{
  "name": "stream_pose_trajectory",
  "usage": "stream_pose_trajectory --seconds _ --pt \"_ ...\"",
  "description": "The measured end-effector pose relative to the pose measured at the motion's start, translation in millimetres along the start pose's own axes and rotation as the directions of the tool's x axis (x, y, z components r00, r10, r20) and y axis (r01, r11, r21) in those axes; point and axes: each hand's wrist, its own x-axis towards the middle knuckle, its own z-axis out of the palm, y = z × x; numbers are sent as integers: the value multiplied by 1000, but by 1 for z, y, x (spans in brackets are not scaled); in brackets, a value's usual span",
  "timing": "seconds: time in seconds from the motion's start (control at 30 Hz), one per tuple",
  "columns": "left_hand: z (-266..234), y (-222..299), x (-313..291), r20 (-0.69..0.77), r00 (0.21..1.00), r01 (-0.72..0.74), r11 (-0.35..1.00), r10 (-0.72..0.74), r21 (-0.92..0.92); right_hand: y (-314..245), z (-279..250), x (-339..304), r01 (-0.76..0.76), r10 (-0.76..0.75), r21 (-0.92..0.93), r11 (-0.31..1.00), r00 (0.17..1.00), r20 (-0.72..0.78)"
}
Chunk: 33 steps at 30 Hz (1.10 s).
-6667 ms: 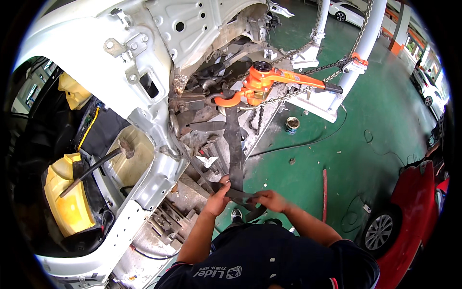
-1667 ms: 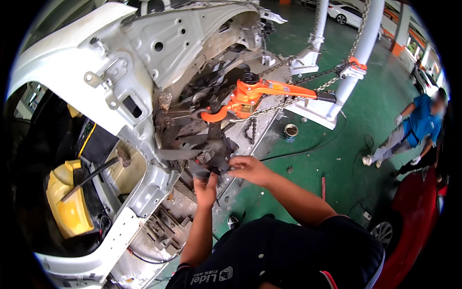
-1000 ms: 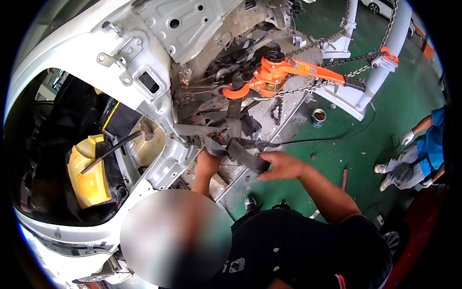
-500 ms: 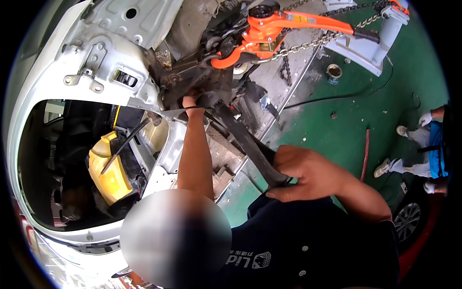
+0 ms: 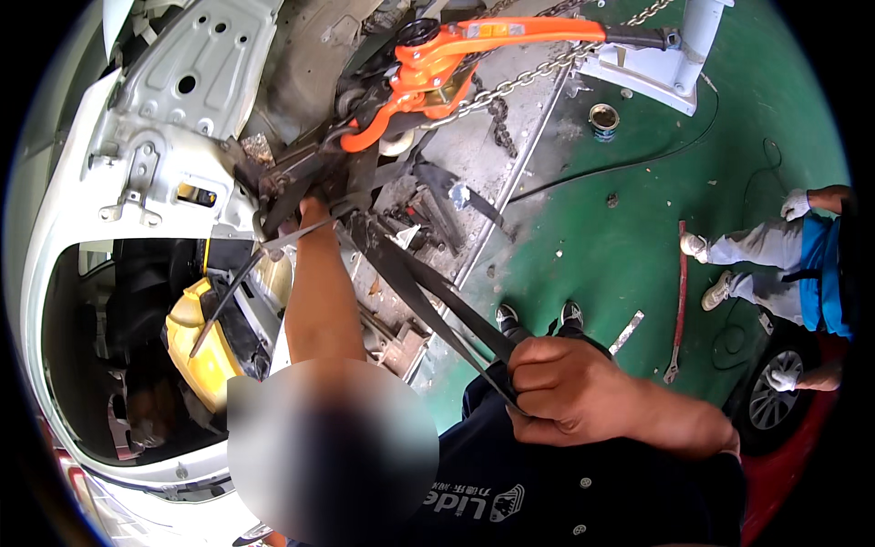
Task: The person secures a lifting strap around the engine of a white car and operates an orange chain hoist to lift the engine out of the vehicle. A second person briefly assists by holding the hoist chain while the engine is raised.
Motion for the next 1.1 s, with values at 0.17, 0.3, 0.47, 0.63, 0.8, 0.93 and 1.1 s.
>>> stream_pose_trajectory --seconds 0.17,0.3,0.47,0.63,0.8,0.93,1.1 --pt "-13 -19 6 -6 998 65 994 -66 -86 -9 -2 -23 -24 23 -32 999 999 -22" --pt "-8 -2 -18 0 965 240 882 -263 -406 9 -15 -48 -156 159 40 987 985 -70" --pt "24 49 -189 598 723 685 253 -344 -683 76 8 -81 -331 321 -43 943 933 -163" --pt "1 125 -281 786 614 783 182 -71 -595 141 57 -89 -458 420 -170 872 881 -220" --pt "-78 118 -277 671 741 439 731 34 -522 175 76 -88 -588 482 -334 736 803 -351" --pt "-91 85 -271 499 719 365 348 483 -864 203 101 -95 -711 611 -200 675 689 -390" --pt "-71 95 -276 471 645 653 -114 602 -749 235 167 -110 -688 584 -171 706 701 -411"
